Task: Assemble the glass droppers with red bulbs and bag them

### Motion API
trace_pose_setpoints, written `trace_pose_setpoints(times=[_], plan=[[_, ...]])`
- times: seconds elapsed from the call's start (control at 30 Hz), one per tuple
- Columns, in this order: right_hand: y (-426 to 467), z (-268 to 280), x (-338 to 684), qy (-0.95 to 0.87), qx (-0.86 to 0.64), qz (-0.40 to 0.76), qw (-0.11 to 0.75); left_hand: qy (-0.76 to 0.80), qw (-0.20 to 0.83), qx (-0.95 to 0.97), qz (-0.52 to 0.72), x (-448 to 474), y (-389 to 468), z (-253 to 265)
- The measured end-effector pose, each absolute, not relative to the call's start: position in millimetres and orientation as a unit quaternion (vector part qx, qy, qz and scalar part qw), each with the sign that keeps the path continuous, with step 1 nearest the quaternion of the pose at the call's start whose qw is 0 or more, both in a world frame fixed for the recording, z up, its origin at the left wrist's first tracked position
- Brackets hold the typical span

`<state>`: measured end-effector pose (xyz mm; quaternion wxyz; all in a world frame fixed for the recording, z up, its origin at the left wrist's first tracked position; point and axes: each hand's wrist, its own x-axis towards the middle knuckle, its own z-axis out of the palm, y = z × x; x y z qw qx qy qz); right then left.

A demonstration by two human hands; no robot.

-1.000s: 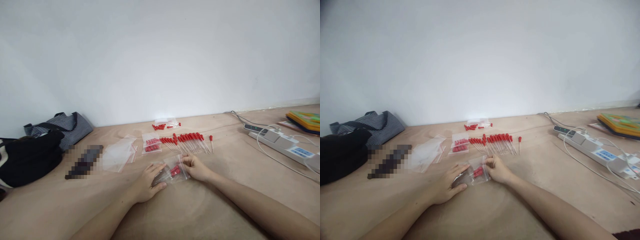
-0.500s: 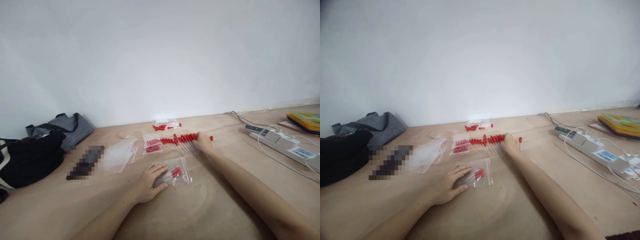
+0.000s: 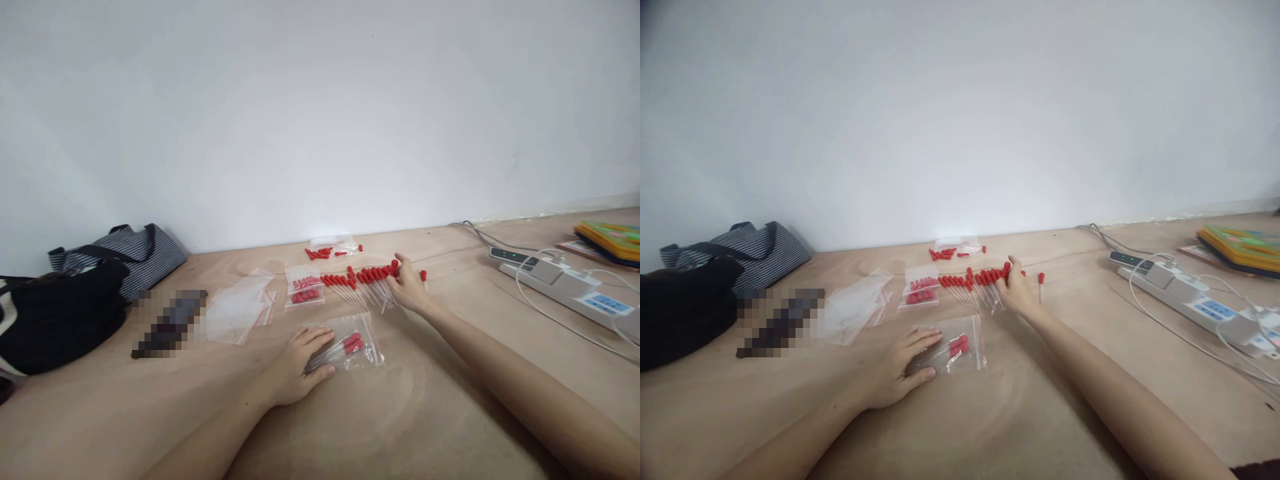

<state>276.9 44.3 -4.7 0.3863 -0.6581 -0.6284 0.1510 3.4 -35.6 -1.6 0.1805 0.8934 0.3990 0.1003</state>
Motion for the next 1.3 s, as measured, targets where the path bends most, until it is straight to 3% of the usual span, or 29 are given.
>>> trace_pose_setpoints(times=[0.13,0.3,0.47,0.67,1.13,1.3], plan=[[15.5,-23.3,271.9,-0.562,-0.565,0.340,0.499,0.398,0.181,0.893,0.103,3.2,-36.8,-0.5],[-1.3,-34.5,258.8,-0.473,-0.512,0.411,0.587,0.419,0.179,0.886,0.089,4.6,-40.1,5.3],[-5.4,-31.5,247.1,-0.395,-0.487,0.478,0.615,0.423,0.180,0.883,0.092,5.4,-40.6,5.7],[-18.3,-26.3,232.6,-0.402,-0.455,0.541,0.581,0.409,0.194,0.885,0.109,4.4,-39.7,1.6],[-12.8,-32.2,230.0,-0.577,-0.454,0.570,0.368,0.408,0.191,0.886,0.110,4.1,-38.7,-0.5],[-11.3,-30.6,223.3,-0.568,-0.484,0.554,0.368,0.410,0.189,0.885,0.114,4.6,-38.3,-0.2]])
